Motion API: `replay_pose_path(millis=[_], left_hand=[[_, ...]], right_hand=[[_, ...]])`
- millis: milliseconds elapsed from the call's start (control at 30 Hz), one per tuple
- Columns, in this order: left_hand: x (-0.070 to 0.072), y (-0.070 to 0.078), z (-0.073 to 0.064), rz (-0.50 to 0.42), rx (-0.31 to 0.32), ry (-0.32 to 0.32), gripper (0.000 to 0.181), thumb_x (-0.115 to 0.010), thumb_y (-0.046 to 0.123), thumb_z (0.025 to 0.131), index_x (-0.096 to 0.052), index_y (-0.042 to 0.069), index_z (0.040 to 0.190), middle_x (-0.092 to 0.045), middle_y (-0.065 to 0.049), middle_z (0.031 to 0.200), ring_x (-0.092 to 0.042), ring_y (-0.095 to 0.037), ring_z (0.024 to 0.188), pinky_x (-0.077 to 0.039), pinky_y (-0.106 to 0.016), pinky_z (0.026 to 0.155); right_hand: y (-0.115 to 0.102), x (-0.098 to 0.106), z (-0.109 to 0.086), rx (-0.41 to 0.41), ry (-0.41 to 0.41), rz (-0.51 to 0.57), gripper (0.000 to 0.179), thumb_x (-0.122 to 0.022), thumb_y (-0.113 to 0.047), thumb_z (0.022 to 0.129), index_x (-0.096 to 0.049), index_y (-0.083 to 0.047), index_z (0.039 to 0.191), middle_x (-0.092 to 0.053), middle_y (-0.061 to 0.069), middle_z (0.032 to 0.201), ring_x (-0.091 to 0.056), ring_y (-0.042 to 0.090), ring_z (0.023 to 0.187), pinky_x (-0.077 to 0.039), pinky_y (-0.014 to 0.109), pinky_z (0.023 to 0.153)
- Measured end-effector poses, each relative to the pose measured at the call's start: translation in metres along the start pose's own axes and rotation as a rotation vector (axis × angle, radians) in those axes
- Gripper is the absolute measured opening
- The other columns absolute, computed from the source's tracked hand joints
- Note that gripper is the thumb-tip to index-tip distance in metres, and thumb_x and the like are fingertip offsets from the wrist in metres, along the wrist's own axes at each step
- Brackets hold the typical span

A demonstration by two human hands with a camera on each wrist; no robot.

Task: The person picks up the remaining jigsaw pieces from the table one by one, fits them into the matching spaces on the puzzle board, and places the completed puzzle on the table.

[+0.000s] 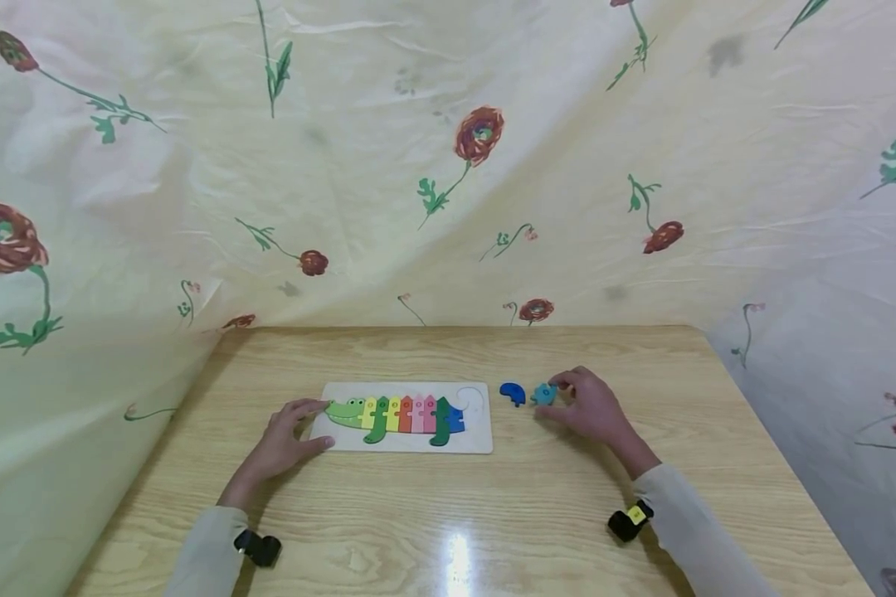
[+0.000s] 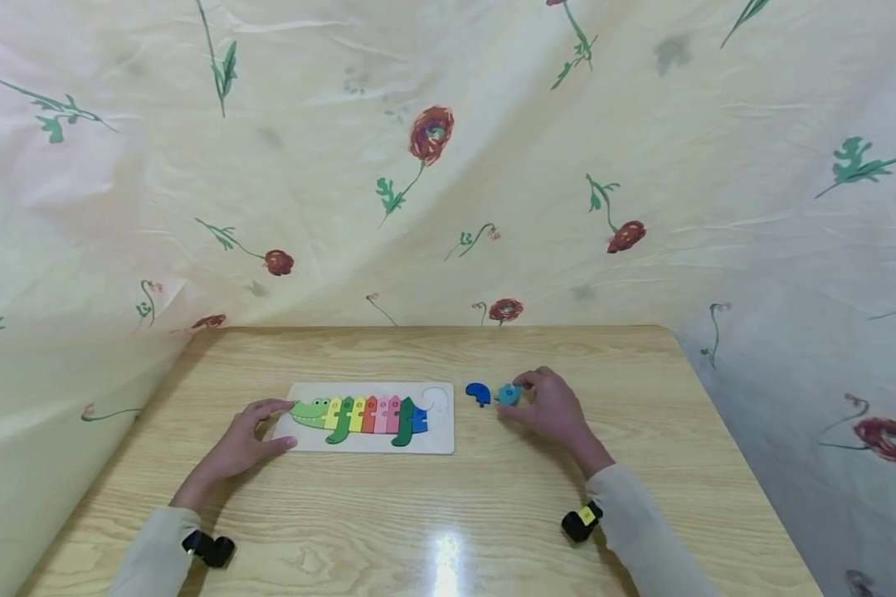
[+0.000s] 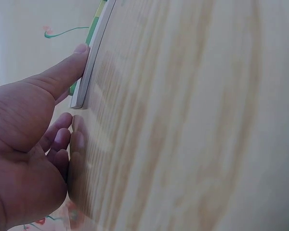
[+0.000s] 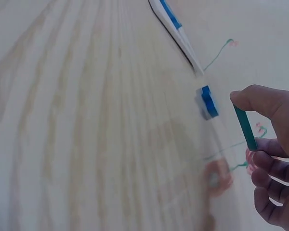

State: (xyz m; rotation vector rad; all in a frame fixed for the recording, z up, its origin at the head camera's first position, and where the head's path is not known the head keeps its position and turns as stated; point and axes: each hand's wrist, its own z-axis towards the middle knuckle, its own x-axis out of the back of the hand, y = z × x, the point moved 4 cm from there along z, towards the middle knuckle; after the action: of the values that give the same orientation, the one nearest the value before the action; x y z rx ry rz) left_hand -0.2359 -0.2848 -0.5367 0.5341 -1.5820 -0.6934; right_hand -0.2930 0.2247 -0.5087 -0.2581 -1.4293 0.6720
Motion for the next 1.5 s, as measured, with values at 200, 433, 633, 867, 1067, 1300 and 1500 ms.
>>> replay_pose_path(millis=[200, 433, 633, 867, 1067, 1300, 1500], left_hand=[[0.0, 0.0, 0.0, -0.004, -0.01, 0.001, 0.068, -0.08, 0.033, 0.09, -0.053, 0.013, 0.149, -0.037, -0.024, 0.156, -0.032, -0.045, 0.136, -0.031, -0.07, 0.108], [0.0, -0.001, 0.0, -0.007, -0.009, 0.001, 0.068, -0.08, 0.033, 0.09, -0.053, 0.014, 0.149, -0.037, -0.024, 0.156, -0.032, -0.045, 0.136, -0.032, -0.07, 0.108], [0.0, 0.0, 0.0, -0.011, -0.016, 0.005, 0.068, -0.081, 0.03, 0.09, -0.053, 0.012, 0.148, -0.037, -0.024, 0.155, -0.032, -0.045, 0.135, -0.031, -0.07, 0.107], [-0.001, 0.0, 0.001, -0.007, -0.01, 0.002, 0.068, -0.08, 0.033, 0.09, -0.053, 0.012, 0.149, -0.036, -0.024, 0.156, -0.032, -0.045, 0.135, -0.032, -0.07, 0.108], [0.0, -0.001, 0.001, -0.007, -0.005, 0.001, 0.068, -0.081, 0.032, 0.089, -0.053, 0.013, 0.148, -0.037, -0.024, 0.156, -0.032, -0.045, 0.135, -0.032, -0.069, 0.108], [0.001, 0.0, 0.002, 0.001, 0.002, -0.009, 0.068, -0.08, 0.034, 0.089, -0.053, 0.013, 0.148, -0.036, -0.024, 0.156, -0.032, -0.046, 0.135, -0.031, -0.07, 0.108], [0.004, -0.001, 0.003, -0.004, -0.004, -0.01, 0.069, -0.081, 0.033, 0.089, -0.053, 0.013, 0.148, -0.037, -0.024, 0.155, -0.033, -0.045, 0.135, -0.032, -0.069, 0.107]], right_hand=[[-0.015, 0.002, 0.0, 0.022, 0.029, -0.001, 0.053, -0.089, -0.042, 0.078, -0.073, -0.002, 0.11, -0.064, 0.011, 0.102, -0.059, 0.025, 0.085, -0.051, 0.037, 0.07], [-0.032, -0.002, 0.001, 0.039, 0.04, -0.005, 0.053, -0.09, -0.04, 0.077, -0.074, -0.003, 0.11, -0.064, 0.012, 0.101, -0.06, 0.028, 0.088, -0.051, 0.038, 0.071], [-0.044, -0.007, 0.003, 0.049, 0.033, 0.008, 0.052, -0.09, -0.039, 0.077, -0.073, -0.003, 0.111, -0.063, 0.011, 0.1, -0.06, 0.028, 0.087, -0.051, 0.036, 0.07], [-0.056, -0.013, 0.005, 0.043, 0.031, 0.029, 0.052, -0.089, -0.039, 0.078, -0.073, -0.003, 0.111, -0.063, 0.012, 0.103, -0.06, 0.029, 0.088, -0.051, 0.034, 0.069], [-0.066, -0.02, 0.007, 0.027, 0.018, 0.057, 0.052, -0.089, -0.039, 0.077, -0.074, -0.004, 0.111, -0.064, 0.01, 0.106, -0.06, 0.028, 0.09, -0.052, 0.034, 0.071], [-0.078, -0.028, 0.008, 0.004, -0.006, 0.046, 0.056, -0.089, -0.043, 0.076, -0.073, -0.004, 0.114, -0.062, 0.007, 0.106, -0.056, 0.022, 0.089, -0.053, 0.036, 0.077], [-0.086, -0.035, 0.009, 0.01, -0.003, 0.043, 0.057, -0.091, -0.042, 0.075, -0.072, -0.004, 0.113, -0.063, 0.007, 0.108, -0.058, 0.023, 0.094, -0.055, 0.042, 0.085]])
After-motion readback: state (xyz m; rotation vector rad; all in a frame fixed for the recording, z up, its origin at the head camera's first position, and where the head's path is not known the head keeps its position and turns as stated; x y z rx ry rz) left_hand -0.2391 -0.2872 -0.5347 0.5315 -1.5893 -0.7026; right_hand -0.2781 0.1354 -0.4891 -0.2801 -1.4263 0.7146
